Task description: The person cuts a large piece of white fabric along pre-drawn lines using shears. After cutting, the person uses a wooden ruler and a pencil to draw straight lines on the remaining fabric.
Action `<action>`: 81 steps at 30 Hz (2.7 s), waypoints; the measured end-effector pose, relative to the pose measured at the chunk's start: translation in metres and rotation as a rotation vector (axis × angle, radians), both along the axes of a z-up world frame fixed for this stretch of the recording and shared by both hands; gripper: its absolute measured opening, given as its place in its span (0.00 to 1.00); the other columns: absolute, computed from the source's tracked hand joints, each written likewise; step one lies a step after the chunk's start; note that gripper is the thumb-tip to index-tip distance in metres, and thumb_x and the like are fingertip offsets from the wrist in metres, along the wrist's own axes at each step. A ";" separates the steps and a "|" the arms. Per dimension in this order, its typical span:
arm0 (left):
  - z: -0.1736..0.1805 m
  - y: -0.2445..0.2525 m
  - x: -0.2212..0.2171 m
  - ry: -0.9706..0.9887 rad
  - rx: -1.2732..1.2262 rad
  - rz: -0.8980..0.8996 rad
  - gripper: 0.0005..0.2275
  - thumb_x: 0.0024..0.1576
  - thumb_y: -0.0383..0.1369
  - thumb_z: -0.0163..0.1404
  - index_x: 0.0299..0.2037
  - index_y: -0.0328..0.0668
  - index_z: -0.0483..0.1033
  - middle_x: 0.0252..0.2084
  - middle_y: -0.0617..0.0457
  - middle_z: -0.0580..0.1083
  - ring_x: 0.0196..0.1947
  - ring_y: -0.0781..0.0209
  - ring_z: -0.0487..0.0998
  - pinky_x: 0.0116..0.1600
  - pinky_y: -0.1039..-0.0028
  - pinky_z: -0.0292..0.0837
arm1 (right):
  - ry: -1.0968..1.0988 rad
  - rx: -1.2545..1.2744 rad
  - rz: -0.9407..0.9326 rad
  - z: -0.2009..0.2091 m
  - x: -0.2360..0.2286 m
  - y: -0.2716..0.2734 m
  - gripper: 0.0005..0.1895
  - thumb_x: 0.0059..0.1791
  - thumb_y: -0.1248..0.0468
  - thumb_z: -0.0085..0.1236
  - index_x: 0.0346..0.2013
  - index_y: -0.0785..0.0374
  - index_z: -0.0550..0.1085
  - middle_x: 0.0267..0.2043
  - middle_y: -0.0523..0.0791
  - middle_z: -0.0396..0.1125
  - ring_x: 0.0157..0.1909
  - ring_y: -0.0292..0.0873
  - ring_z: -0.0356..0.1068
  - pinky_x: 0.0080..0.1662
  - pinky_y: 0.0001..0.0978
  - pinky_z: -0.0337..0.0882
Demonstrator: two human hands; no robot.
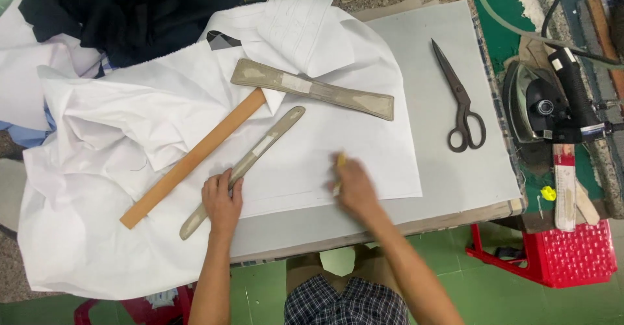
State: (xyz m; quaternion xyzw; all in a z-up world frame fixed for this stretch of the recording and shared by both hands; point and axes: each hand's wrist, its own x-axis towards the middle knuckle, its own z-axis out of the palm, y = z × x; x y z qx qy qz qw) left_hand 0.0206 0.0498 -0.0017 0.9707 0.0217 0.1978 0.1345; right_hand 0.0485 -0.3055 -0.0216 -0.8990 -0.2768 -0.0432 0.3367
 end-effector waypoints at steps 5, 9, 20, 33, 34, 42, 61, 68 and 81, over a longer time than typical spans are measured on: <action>-0.016 -0.001 0.000 -0.043 0.044 0.026 0.13 0.63 0.42 0.56 0.53 0.48 0.79 0.40 0.53 0.70 0.41 0.53 0.74 0.48 0.64 0.68 | 0.105 -0.322 -0.653 0.036 -0.007 -0.148 0.27 0.56 0.52 0.51 0.59 0.72 0.67 0.71 0.63 0.60 0.73 0.63 0.56 0.69 0.62 0.56; -0.009 -0.029 -0.010 0.046 0.000 0.015 0.13 0.65 0.41 0.54 0.53 0.45 0.80 0.41 0.51 0.71 0.42 0.49 0.74 0.49 0.62 0.67 | -0.021 -0.349 -0.599 0.019 -0.031 -0.182 0.21 0.55 0.56 0.54 0.56 0.66 0.64 0.72 0.57 0.61 0.74 0.58 0.57 0.71 0.56 0.57; -0.022 -0.140 -0.006 0.216 0.043 -0.411 0.15 0.62 0.42 0.52 0.57 0.57 0.77 0.41 0.55 0.70 0.48 0.56 0.74 0.61 0.60 0.66 | -0.204 -0.128 -0.395 0.014 -0.019 -0.188 0.21 0.47 0.64 0.64 0.50 0.62 0.66 0.68 0.52 0.67 0.69 0.55 0.66 0.66 0.50 0.64; 0.028 -0.176 -0.045 0.232 -0.001 -0.170 0.28 0.64 0.52 0.43 0.69 0.43 0.67 0.73 0.34 0.58 0.74 0.35 0.54 0.74 0.40 0.42 | -0.196 -0.191 -0.141 0.002 -0.012 -0.125 0.19 0.45 0.56 0.69 0.48 0.51 0.74 0.61 0.39 0.74 0.66 0.43 0.70 0.69 0.40 0.64; 0.030 -0.175 -0.045 0.251 -0.008 -0.187 0.28 0.64 0.52 0.43 0.69 0.43 0.67 0.73 0.34 0.59 0.75 0.35 0.55 0.74 0.40 0.41 | -0.190 -0.193 -0.137 0.003 -0.012 -0.123 0.19 0.45 0.56 0.69 0.48 0.53 0.75 0.60 0.40 0.74 0.66 0.43 0.70 0.69 0.41 0.64; 0.055 -0.118 -0.013 0.851 0.076 -0.384 0.29 0.66 0.56 0.16 0.76 0.62 0.39 0.80 0.53 0.37 0.79 0.54 0.32 0.78 0.56 0.21 | -0.056 -0.282 0.018 0.003 -0.009 -0.123 0.18 0.53 0.57 0.53 0.56 0.60 0.72 0.71 0.48 0.65 0.74 0.53 0.62 0.75 0.50 0.56; 0.009 -0.144 -0.047 0.247 0.029 -0.113 0.29 0.65 0.52 0.43 0.73 0.48 0.62 0.76 0.39 0.55 0.77 0.39 0.51 0.75 0.40 0.37 | -0.071 -0.145 -0.212 0.007 -0.010 -0.150 0.16 0.46 0.59 0.67 0.48 0.50 0.77 0.59 0.37 0.74 0.64 0.44 0.70 0.67 0.44 0.65; 0.008 -0.148 -0.050 0.251 0.043 -0.034 0.28 0.65 0.53 0.41 0.73 0.52 0.63 0.76 0.41 0.57 0.77 0.41 0.52 0.76 0.42 0.35 | -0.117 -0.091 -0.226 0.010 -0.007 -0.146 0.13 0.47 0.62 0.68 0.46 0.51 0.78 0.56 0.39 0.76 0.61 0.46 0.73 0.65 0.44 0.68; 0.014 -0.158 -0.051 0.165 -0.006 0.001 0.31 0.60 0.56 0.47 0.70 0.48 0.67 0.74 0.37 0.60 0.75 0.38 0.56 0.75 0.41 0.37 | -0.145 -0.053 -0.195 0.002 -0.013 -0.155 0.15 0.47 0.64 0.70 0.47 0.57 0.78 0.56 0.43 0.76 0.63 0.51 0.72 0.66 0.48 0.67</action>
